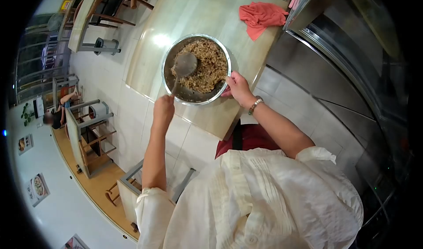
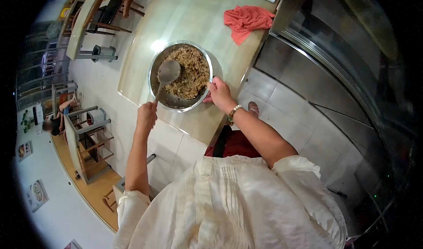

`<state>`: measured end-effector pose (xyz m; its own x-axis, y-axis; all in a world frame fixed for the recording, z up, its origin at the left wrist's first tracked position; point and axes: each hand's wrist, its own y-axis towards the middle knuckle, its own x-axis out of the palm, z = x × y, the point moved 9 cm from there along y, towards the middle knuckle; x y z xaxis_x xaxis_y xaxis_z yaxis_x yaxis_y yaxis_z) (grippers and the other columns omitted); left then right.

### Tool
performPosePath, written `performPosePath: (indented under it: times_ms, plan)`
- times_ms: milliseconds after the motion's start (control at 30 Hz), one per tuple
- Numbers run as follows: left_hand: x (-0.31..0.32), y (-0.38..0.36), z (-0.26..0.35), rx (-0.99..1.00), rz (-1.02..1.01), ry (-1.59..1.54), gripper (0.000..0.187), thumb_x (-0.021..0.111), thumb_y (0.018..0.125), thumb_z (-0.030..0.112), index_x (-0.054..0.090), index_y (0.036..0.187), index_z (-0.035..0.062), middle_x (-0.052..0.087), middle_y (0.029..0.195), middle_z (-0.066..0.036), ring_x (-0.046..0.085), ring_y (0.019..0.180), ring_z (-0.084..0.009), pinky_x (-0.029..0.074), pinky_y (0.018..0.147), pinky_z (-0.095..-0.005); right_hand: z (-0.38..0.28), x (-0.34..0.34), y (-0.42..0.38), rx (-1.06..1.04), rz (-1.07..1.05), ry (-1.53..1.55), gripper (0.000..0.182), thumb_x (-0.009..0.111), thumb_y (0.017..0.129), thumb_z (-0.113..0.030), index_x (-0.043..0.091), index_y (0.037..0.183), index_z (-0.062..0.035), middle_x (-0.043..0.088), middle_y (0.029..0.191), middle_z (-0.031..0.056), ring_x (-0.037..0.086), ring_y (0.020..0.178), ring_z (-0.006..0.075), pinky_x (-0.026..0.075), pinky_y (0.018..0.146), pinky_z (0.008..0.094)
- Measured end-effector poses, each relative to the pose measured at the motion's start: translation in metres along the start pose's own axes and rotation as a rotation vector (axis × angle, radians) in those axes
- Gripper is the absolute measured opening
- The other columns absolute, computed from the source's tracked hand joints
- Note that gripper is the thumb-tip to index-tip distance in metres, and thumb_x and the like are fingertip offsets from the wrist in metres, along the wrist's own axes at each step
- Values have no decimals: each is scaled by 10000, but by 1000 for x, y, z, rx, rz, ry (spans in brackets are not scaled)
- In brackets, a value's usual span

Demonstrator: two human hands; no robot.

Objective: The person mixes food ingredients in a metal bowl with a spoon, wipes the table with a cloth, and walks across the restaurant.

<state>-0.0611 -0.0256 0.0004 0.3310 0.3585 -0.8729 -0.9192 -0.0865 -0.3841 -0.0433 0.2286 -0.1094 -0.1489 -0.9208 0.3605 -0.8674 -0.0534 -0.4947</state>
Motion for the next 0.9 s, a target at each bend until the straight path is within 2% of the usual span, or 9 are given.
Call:
performPosePath:
  times_ms: [67, 100, 133, 267, 367, 467, 533, 833, 900]
  plan:
    - [10, -32, 24, 177, -47, -100, 331, 479, 886, 228, 587, 722, -38, 568, 735, -273, 549, 749, -443, 429, 637, -488, 1, 0, -2, 6, 10, 30, 156, 453, 904, -133, 429, 825, 0, 534, 718, 71, 596, 573, 159, 552, 474, 301]
    - [20, -41, 41, 213, -79, 29, 304, 487, 878, 208, 585, 725, -35, 568, 742, -271, 551, 743, -444, 429, 646, -496, -3, 0, -3, -1, 9, 10, 157, 452, 904, -133, 430, 824, 1, 534, 718, 70, 597, 580, 156, 553, 476, 301]
    - [37, -37, 48, 204, -193, 187, 303, 471, 878, 224, 596, 755, -23, 577, 769, -265, 563, 752, -433, 438, 660, -501, -3, 0, -6, 2, 7, -11, 158, 452, 904, -133, 431, 824, 1, 534, 718, 70, 598, 586, 154, 554, 477, 300]
    - [13, 16, 25, 186, -68, 274, 335, 427, 897, 267, 579, 769, -4, 599, 758, -235, 574, 733, -416, 453, 630, -492, 2, -1, -6, 29, 1, -5, 158, 448, 906, -133, 432, 825, 1, 535, 722, 69, 599, 600, 149, 555, 479, 299]
    - [-21, -10, 28, 121, 35, 316, 304, 452, 889, 270, 584, 786, 16, 598, 727, -233, 574, 707, -425, 452, 612, -496, -1, 1, -5, 40, 24, 21, 157, 443, 909, -134, 431, 831, 2, 536, 725, 74, 599, 607, 149, 556, 481, 298]
    - [-12, -57, 27, 92, -112, 407, 285, 450, 890, 267, 582, 811, 27, 591, 723, -249, 583, 700, -418, 458, 619, -498, -1, 0, -4, 11, 14, 26, 156, 443, 910, -136, 428, 840, 3, 535, 731, 77, 595, 598, 151, 556, 483, 297]
    - [4, -44, 14, 135, -142, 461, 301, 438, 894, 275, 580, 800, 27, 598, 717, -237, 593, 695, -402, 467, 624, -491, 2, 1, -4, 22, 1, -1, 152, 439, 912, -135, 424, 851, 3, 534, 740, 76, 594, 599, 152, 558, 486, 299]
    - [-82, 5, 39, 60, 224, 485, 258, 458, 881, 249, 553, 800, 23, 607, 715, -211, 595, 703, -410, 470, 620, -483, 4, 4, -4, 47, -5, 41, 144, 420, 921, -140, 438, 910, 2, 537, 779, 80, 610, 624, 168, 562, 519, 301]
    - [-71, 34, 54, 145, 220, 483, 227, 476, 857, 218, 551, 793, 14, 609, 708, -209, 606, 678, -388, 483, 602, -460, 0, 5, -6, 52, -15, 48, 143, 417, 923, -142, 438, 916, -1, 540, 786, 81, 613, 635, 170, 562, 532, 302]
